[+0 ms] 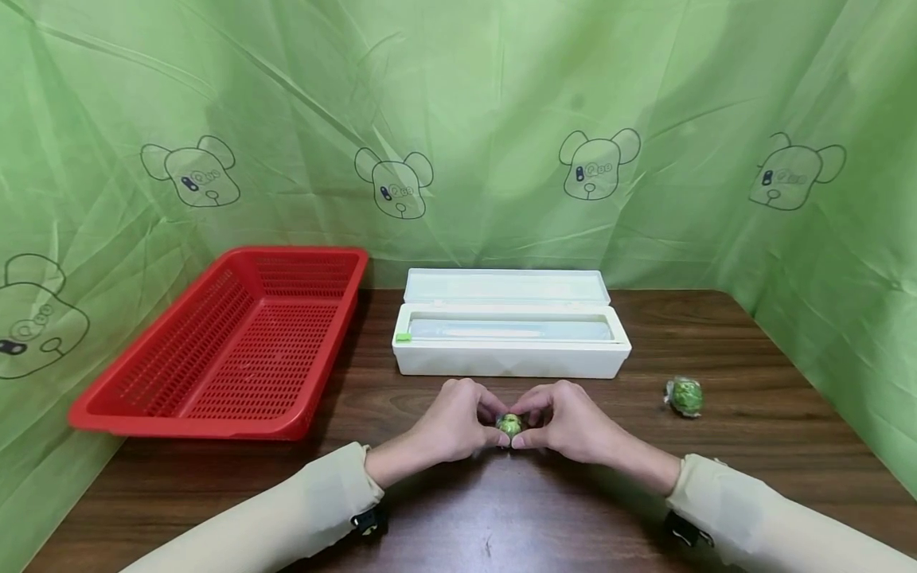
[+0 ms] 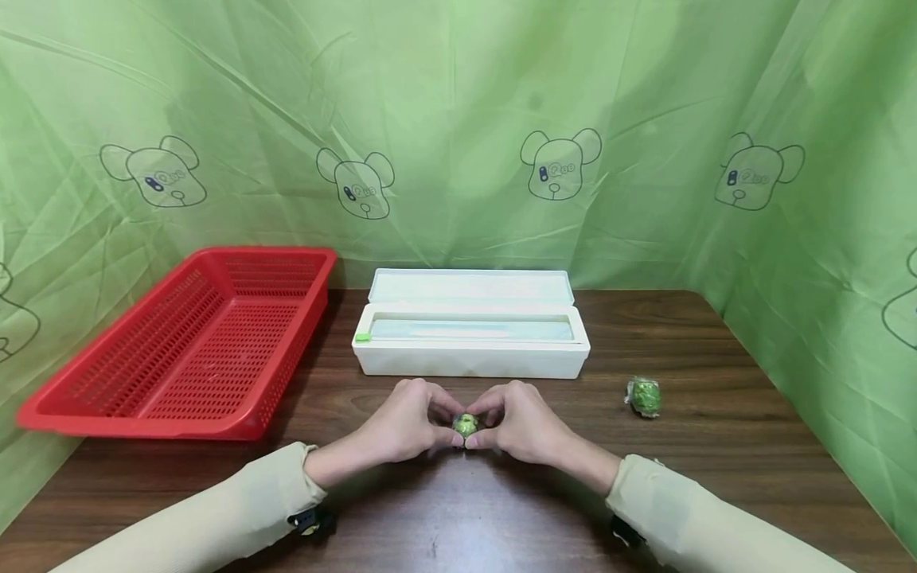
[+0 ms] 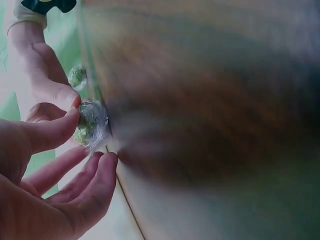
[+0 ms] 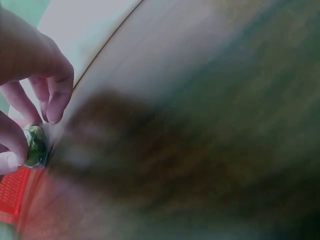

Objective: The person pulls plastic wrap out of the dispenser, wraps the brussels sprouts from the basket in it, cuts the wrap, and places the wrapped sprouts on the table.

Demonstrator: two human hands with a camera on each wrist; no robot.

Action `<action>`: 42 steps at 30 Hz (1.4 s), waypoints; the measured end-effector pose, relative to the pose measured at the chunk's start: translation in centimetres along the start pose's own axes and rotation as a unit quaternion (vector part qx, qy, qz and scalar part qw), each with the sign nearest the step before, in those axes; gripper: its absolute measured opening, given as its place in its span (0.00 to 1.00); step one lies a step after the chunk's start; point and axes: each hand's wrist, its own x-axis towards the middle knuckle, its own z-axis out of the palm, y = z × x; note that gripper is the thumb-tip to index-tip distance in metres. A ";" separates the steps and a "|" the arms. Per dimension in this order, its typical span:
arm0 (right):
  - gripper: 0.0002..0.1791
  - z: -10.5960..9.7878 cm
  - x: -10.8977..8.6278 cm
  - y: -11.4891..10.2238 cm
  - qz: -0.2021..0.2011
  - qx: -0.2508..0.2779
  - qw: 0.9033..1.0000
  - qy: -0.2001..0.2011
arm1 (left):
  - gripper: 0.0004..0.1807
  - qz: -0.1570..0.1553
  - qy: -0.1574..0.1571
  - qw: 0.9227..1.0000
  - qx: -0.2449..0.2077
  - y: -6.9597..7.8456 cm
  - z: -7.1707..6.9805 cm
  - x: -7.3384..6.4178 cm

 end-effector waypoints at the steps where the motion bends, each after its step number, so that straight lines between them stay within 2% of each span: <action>1: 0.16 0.0 0.1 0.0 -0.004 0.000 1.000 -0.006 | 0.12 0.002 -0.001 1.000 0.006 0.0 0.0 0.0; 5: 0.14 -0.2 0.3 -0.1 -0.011 -0.007 1.000 -0.023 | 0.10 0.001 -0.008 1.000 0.026 0.0 -0.2 0.1; 9: 0.16 -0.1 0.3 -0.2 -0.007 -0.015 1.000 -0.022 | 0.10 0.001 -0.013 0.999 0.032 -0.3 -0.5 0.0; 14: 0.19 0.1 0.2 -0.2 0.000 -0.018 1.000 -0.009 | 0.10 0.009 -0.011 1.000 0.023 -0.5 -0.7 -0.3; 20: 0.18 0.3 0.3 0.0 -0.001 -0.015 1.000 -0.006 | 0.17 0.013 -0.007 1.000 0.009 -0.5 -0.5 -0.3; 26: 0.18 0.4 0.6 0.2 -0.007 -0.021 1.000 -0.012 | 0.14 0.006 0.003 1.000 0.031 -0.6 -0.5 -0.1; 37: 0.22 0.2 0.2 0.2 -0.002 -0.019 1.000 -0.008 | 0.17 -0.004 -0.006 1.000 0.015 -0.5 -0.6 -0.4; 42: 0.24 0.3 -0.1 0.2 -0.001 -0.020 1.000 0.004 | 0.17 0.001 -0.009 1.000 0.010 -0.4 -0.6 -0.5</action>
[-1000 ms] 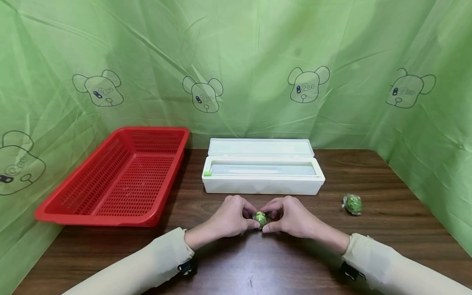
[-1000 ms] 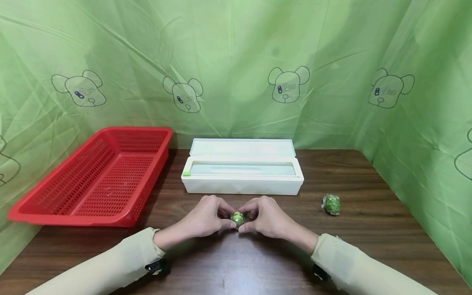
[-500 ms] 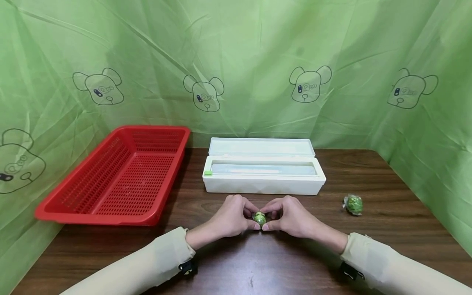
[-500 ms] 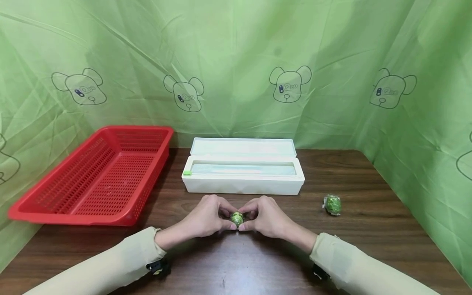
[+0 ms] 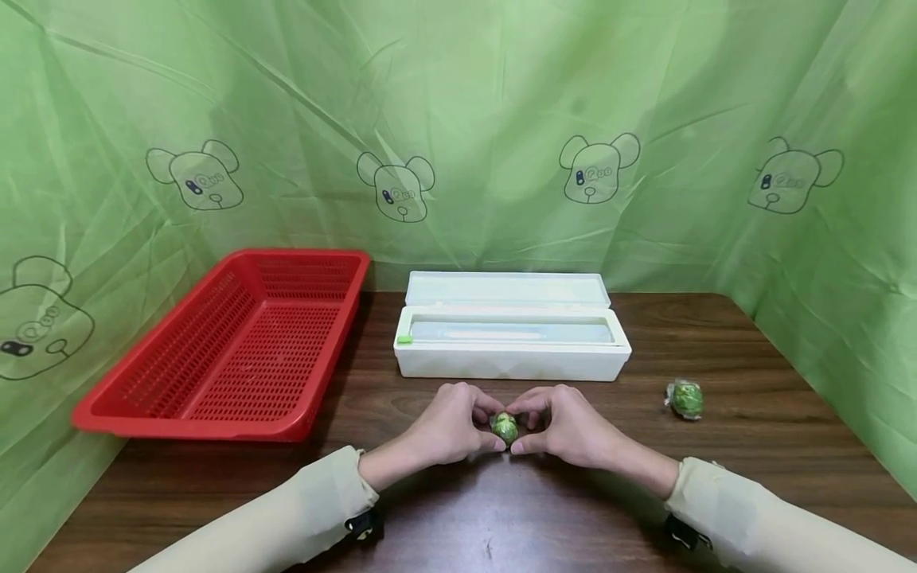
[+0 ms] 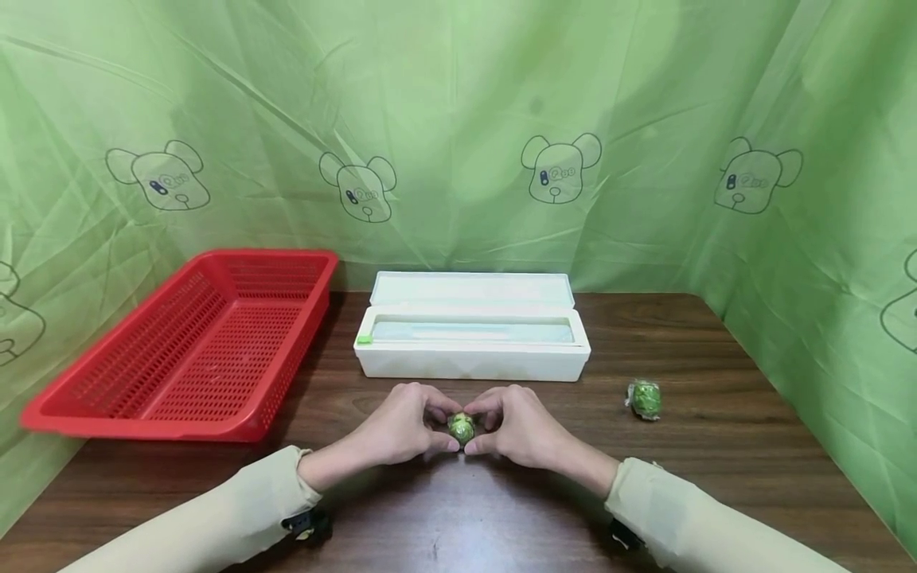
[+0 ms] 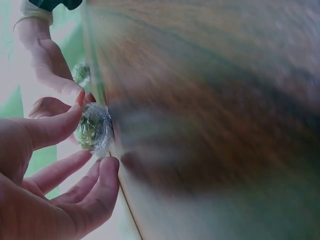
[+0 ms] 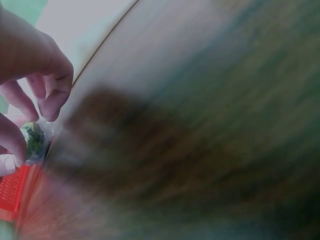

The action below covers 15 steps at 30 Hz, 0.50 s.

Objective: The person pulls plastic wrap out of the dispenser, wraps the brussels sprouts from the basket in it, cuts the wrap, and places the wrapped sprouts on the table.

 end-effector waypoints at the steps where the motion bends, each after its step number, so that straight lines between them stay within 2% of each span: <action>1: 0.24 0.0 0.0 0.0 -0.001 0.000 1.000 0.002 | 0.17 0.001 0.000 1.000 0.000 0.0 0.0 0.0; 7: 0.24 -0.3 -0.5 -0.4 -0.001 -0.004 1.000 0.017 | 0.21 0.005 -0.001 1.000 0.004 0.3 0.1 -0.2; 15: 0.27 -2.5 -2.0 -0.9 0.030 -0.023 0.998 0.045 | 0.29 0.021 0.039 0.998 0.053 2.0 0.2 0.1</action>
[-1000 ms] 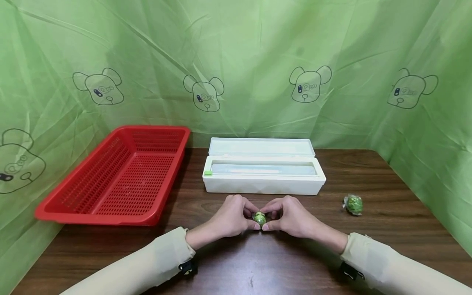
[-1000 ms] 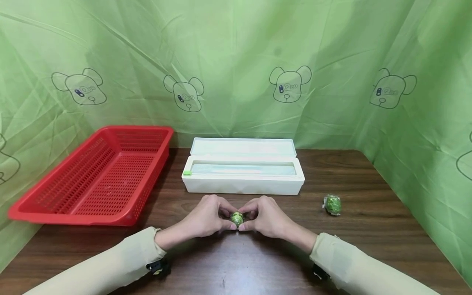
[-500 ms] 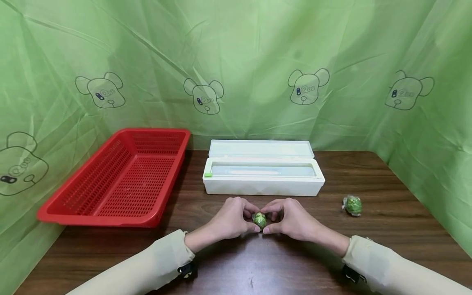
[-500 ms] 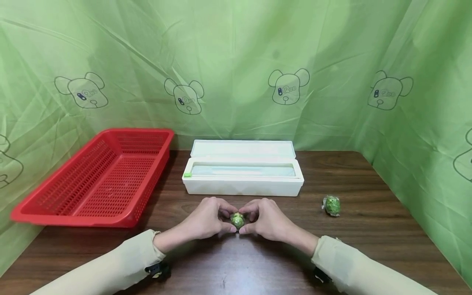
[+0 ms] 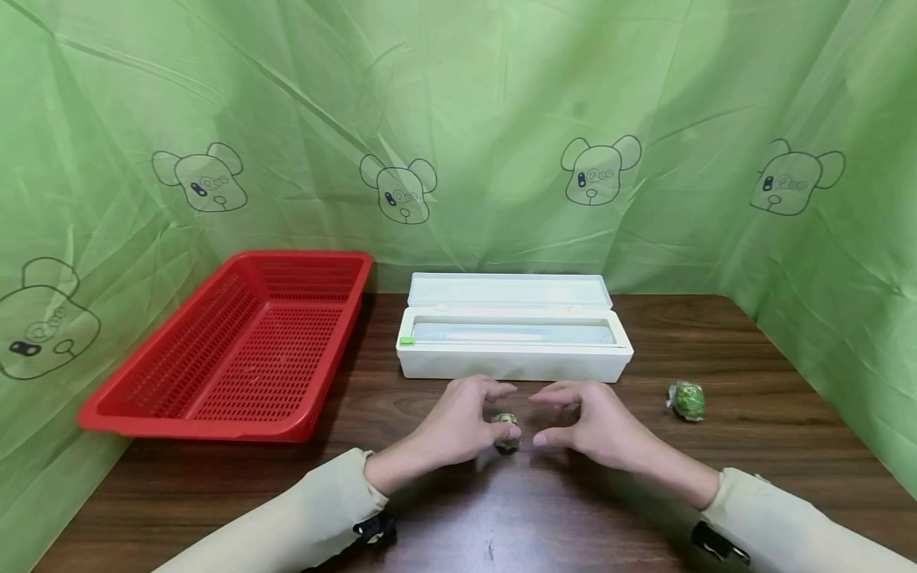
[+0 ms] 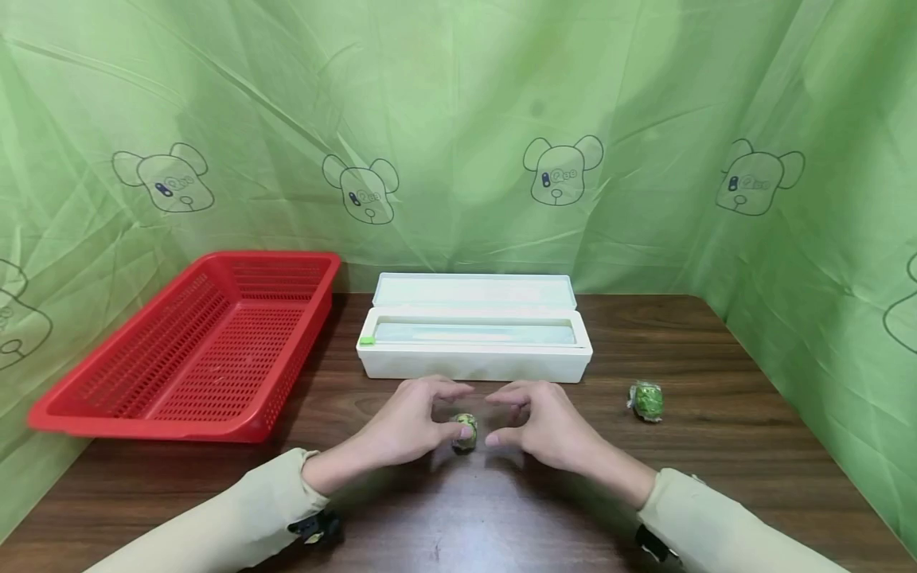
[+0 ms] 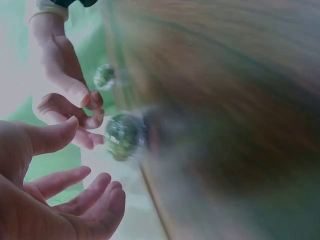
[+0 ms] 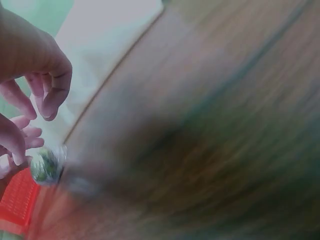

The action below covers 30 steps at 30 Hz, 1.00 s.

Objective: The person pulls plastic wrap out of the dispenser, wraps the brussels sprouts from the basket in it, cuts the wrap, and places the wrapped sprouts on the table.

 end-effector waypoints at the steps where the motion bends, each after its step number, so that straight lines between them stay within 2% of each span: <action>1: 0.26 -0.4 -0.2 0.0 0.002 -0.005 1.000 0.004 | 0.30 0.001 0.003 1.000 0.002 0.4 0.1 0.1; 7: 0.26 -3.0 -2.0 0.6 0.006 -0.024 0.999 0.036 | 0.31 0.015 0.010 1.000 0.018 3.1 1.0 1.0; 15: 0.26 -6.5 -4.9 2.5 0.019 -0.059 0.994 0.089 | 0.31 0.026 0.003 0.999 0.030 6.2 3.3 2.1; 23: 0.28 -9.4 -7.5 5.7 0.037 -0.126 0.982 0.137 | 0.31 0.023 -0.006 0.999 0.039 7.7 5.6 3.2; 30: 0.33 -11.3 -8.9 8.9 0.044 -0.160 0.974 0.153 | 0.33 0.013 -0.011 0.999 0.052 8.2 7.1 4.1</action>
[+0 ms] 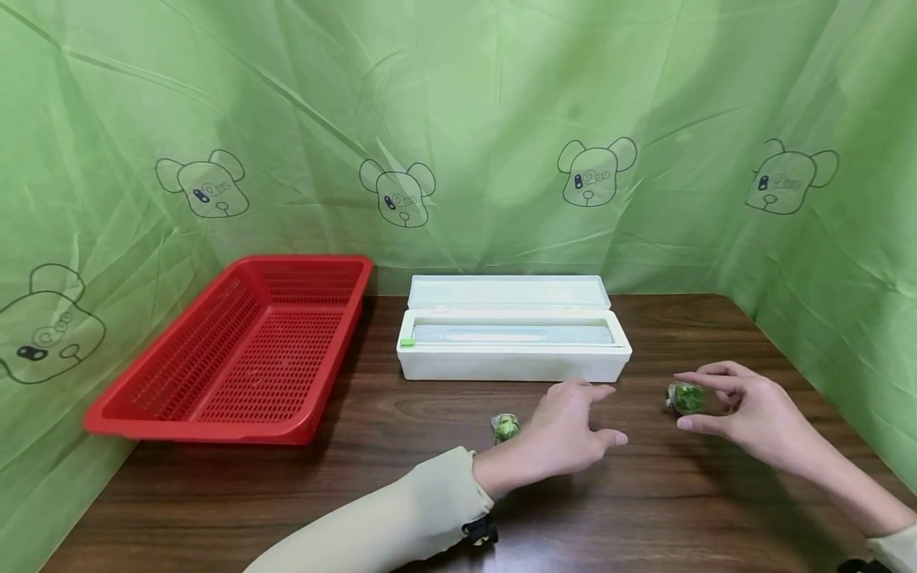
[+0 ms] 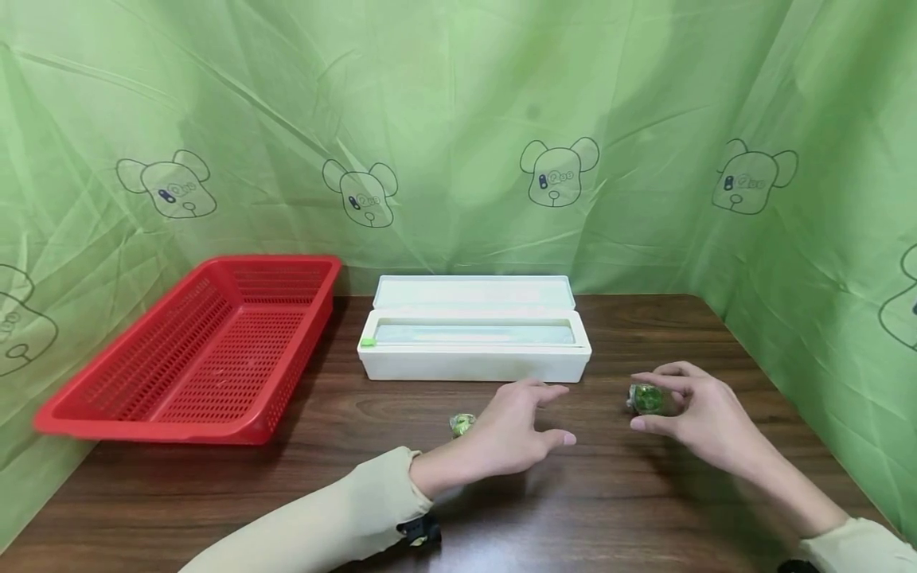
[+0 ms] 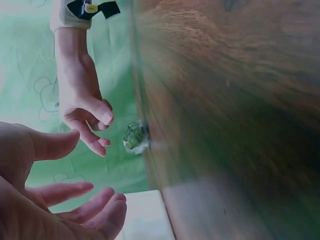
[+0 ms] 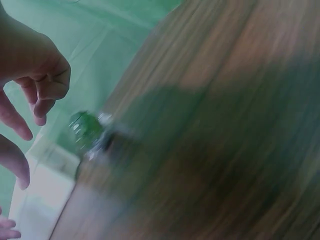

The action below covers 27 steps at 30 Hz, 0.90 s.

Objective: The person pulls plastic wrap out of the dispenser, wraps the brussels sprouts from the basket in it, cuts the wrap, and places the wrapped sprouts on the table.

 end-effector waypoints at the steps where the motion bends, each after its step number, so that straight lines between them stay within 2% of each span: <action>1: 0.34 0.0 -0.1 0.5 0.001 -0.002 1.000 -0.001 | 0.33 -0.001 0.000 1.000 0.001 0.1 0.2 0.2; 7: 0.37 -0.2 0.0 3.2 0.009 -0.012 1.000 -0.020 | 0.34 -0.013 0.003 1.000 0.004 0.4 1.3 1.1; 12: 0.38 -0.2 0.2 4.6 0.005 -0.006 0.999 -0.033 | 0.36 -0.029 0.005 1.000 0.009 0.8 2.1 1.8; 21: 0.37 0.2 0.5 5.3 0.022 0.022 0.998 -0.049 | 0.37 -0.058 0.004 0.998 0.006 1.3 3.3 2.8; 27: 0.35 0.5 0.4 5.3 0.025 0.005 0.999 -0.038 | 0.36 -0.061 0.007 0.998 0.012 1.2 3.8 3.3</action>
